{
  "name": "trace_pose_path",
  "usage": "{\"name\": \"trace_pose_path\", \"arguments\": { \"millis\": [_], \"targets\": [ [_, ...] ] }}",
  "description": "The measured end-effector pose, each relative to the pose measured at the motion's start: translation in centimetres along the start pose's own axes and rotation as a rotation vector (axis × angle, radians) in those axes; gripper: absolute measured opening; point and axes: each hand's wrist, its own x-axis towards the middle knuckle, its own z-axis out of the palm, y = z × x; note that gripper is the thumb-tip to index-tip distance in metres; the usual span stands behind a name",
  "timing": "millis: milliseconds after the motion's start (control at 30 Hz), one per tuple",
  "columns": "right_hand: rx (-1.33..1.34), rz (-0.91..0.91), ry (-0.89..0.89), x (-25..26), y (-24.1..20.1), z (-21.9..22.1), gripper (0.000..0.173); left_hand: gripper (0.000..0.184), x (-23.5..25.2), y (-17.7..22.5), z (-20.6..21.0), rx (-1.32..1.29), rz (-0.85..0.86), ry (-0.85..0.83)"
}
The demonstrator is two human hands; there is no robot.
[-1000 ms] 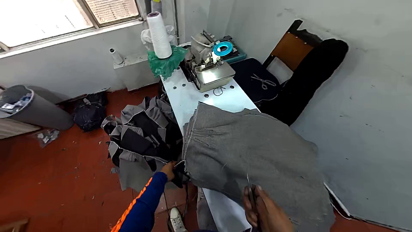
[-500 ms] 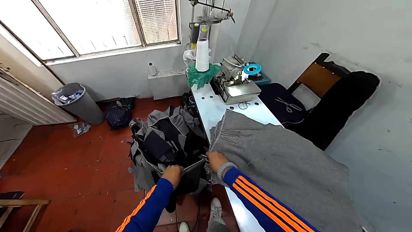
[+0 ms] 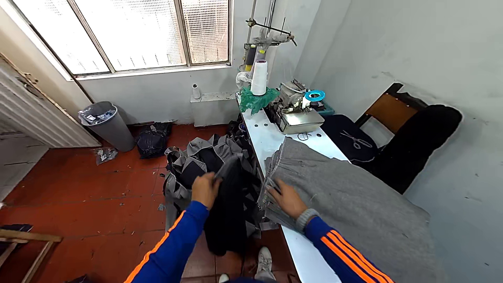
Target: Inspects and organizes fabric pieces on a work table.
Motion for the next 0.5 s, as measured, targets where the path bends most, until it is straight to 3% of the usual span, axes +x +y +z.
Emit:
{"name": "trace_pose_path", "arguments": {
  "millis": [100,167,200,300,333,433,500],
  "targets": [
    [0.369,-0.185,0.106,-4.8,-6.4,-1.4,0.077,0.02,-1.5,2.1,-2.3,-0.02,0.449,0.323],
    [0.44,-0.298,0.194,-6.2,-10.3,-1.7,0.092,0.014,-2.3,4.2,-3.6,-0.042,0.708,0.381],
    [0.411,-0.338,0.257,-6.6,-11.6,-1.9,0.09,0.013,-3.0,5.1,-4.5,-0.055,0.784,0.382],
    [0.349,-0.387,0.428,-7.0,-13.0,-1.7,0.067,0.014,-4.9,6.1,-7.8,-0.118,0.861,0.395],
    [0.381,-0.392,0.43,-7.3,-12.8,-1.4,0.067,0.014,-5.4,6.2,-9.1,-0.113,0.851,0.436],
    [0.537,-0.382,0.329,-9.9,-13.0,-0.7,0.091,0.019,-6.4,6.9,-11.4,0.043,0.783,0.573],
    [0.559,-0.4,0.386,-11.2,-13.9,0.0,0.095,0.02,-7.2,7.8,-11.1,0.109,0.807,0.523]
  ]
}}
